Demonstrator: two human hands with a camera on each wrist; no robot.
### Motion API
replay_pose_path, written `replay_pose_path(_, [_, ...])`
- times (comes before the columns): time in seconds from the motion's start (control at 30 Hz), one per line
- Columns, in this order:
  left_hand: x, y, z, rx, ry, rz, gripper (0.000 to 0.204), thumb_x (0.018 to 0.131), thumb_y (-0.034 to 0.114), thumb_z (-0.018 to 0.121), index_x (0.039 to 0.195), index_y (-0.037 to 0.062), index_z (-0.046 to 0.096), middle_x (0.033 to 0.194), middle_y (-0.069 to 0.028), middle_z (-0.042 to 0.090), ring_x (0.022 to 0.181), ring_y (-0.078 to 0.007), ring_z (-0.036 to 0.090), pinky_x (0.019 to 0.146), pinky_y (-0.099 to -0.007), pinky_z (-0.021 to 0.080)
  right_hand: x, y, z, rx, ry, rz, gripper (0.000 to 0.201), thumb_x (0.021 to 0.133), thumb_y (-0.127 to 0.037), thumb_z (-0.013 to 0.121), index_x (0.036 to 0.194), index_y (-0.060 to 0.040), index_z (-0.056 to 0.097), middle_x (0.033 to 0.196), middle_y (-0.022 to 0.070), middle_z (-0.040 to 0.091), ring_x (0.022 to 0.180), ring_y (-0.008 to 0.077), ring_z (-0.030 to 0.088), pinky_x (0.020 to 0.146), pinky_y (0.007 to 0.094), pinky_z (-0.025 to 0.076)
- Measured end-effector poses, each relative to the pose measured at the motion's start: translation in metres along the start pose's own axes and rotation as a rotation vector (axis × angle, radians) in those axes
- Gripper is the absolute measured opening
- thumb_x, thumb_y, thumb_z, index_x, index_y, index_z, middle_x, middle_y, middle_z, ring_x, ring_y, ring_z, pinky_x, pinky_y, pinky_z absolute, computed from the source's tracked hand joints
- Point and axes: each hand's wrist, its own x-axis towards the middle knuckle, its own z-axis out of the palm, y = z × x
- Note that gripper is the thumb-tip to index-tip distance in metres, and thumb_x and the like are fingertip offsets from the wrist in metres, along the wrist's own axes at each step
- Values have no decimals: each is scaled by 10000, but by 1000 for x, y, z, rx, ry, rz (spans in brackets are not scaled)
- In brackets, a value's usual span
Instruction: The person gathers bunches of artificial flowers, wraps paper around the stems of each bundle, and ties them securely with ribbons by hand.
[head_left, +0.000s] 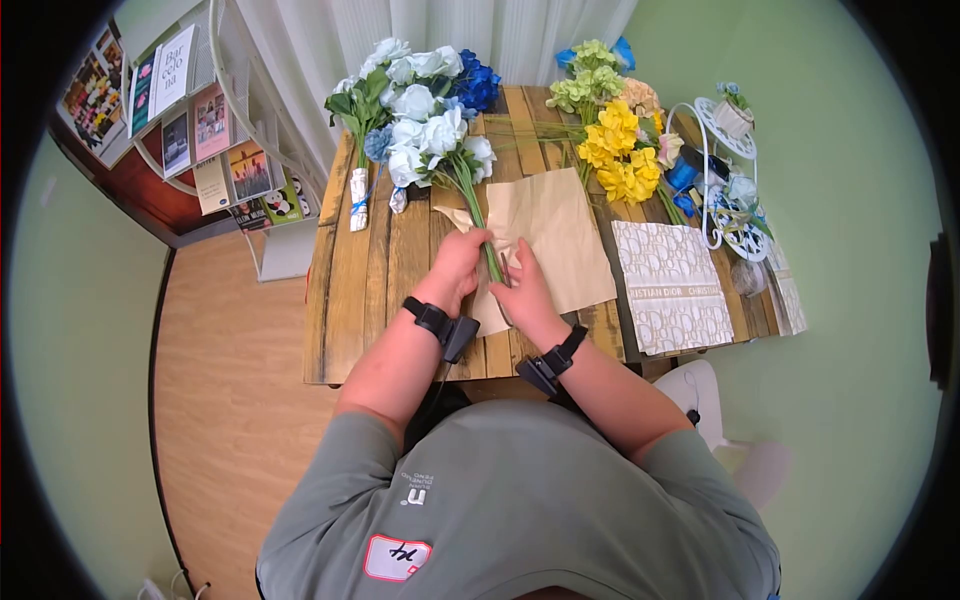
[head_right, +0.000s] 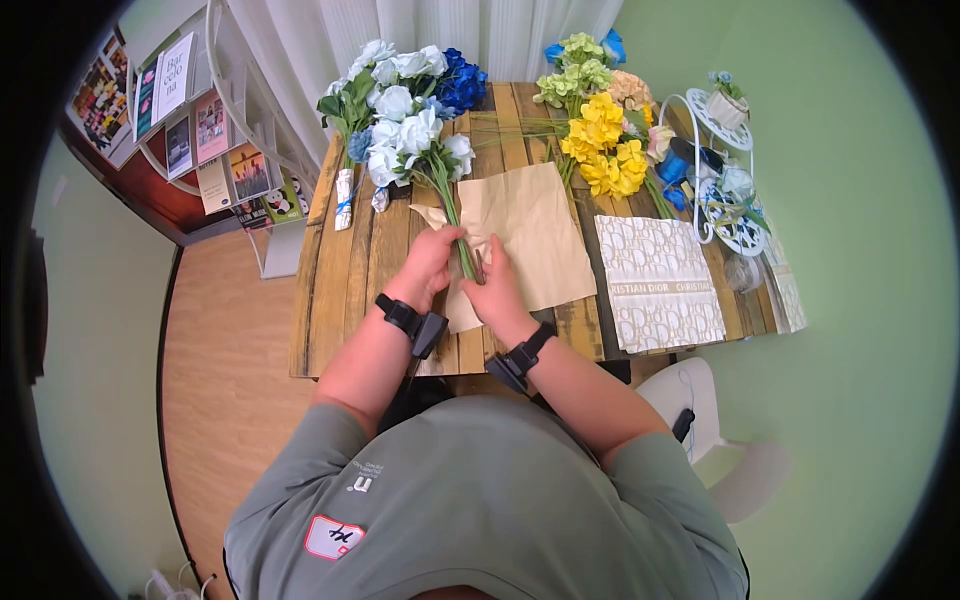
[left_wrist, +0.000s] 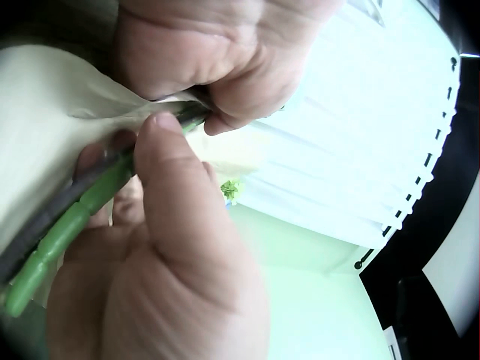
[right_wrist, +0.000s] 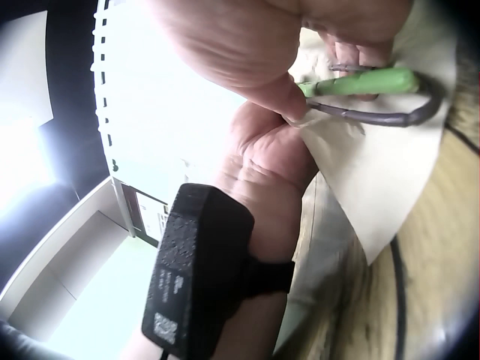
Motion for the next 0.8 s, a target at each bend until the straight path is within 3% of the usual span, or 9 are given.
replay_pose_path(0.1, [3,-3,0,-35,-33,-6,202,938,86,569,1048,-83,577,931,-179,657,758,-297,683,608,-442,600,-10,-3,-11,206,-41,189,842,803,-91,740,1508,63,305,1242,230,602,1080,303,664,906,389,539])
replay_pose_path(0.17, [0,-2,2,12,-4,-2,199,939,94,575,1048,-72,586,937,-171,659,775,-286,680,635,-436,596,-11,-10,-21,-24,-190,263,745,840,-83,717,1476,69,360,1162,186,651,964,212,677,792,322,549])
replay_pose_path(0.2, [-2,-1,3,62,25,6,196,940,101,581,1049,-62,595,944,-162,662,793,-274,678,662,-430,592,-11,-17,-23,-25,-190,265,745,840,-83,717,1476,69,360,1162,186,651,964,212,677,792,322,549])
replay_pose_path(0.27, [-4,-2,3,98,20,11,207,943,115,591,1057,-57,605,951,-153,665,808,-263,674,687,-421,586,-10,-31,-26,-150,-310,196,582,833,-169,685,1337,60,505,1002,252,672,949,398,663,850,424,526])
replay_pose_path(0.37, [-2,-5,0,106,15,-5,249,968,155,593,1105,-52,612,987,-142,673,855,-253,675,744,-404,582,-8,-44,-24,-157,-288,180,456,853,-151,621,1254,56,556,1007,293,651,949,446,633,844,460,509])
replay_pose_path(0.5, [-10,-8,-4,-40,-70,-55,341,1035,241,549,1222,-42,590,1105,-151,681,965,-263,686,830,-403,584,-7,-31,-16,-95,-169,49,415,877,-109,555,1259,54,558,1010,298,650,962,455,630,858,483,507])
replay_pose_path(0.57, [-14,-9,-9,-45,-111,-92,348,1046,254,533,1242,-30,584,1139,-152,677,993,-266,685,851,-402,581,-8,-30,-17,-211,-90,-42,393,914,-82,526,1284,46,556,1045,293,656,1008,436,638,876,458,503])
replay_pose_path(0.73, [-28,-12,-9,-56,-188,-214,358,1055,286,519,1263,3,586,1191,-144,670,1052,-271,672,914,-412,559,-1,-43,-20,-319,-96,-66,397,939,-107,521,1306,44,534,1070,286,632,1005,465,609,876,510,500])
replay_pose_path(0.8, [-30,-15,-4,-227,-256,-235,389,1053,326,515,1277,14,581,1196,-136,671,1088,-280,657,965,-420,531,-2,-44,-17,-351,-111,-51,408,946,-113,526,1323,43,525,1088,285,627,1013,461,610,877,507,501])
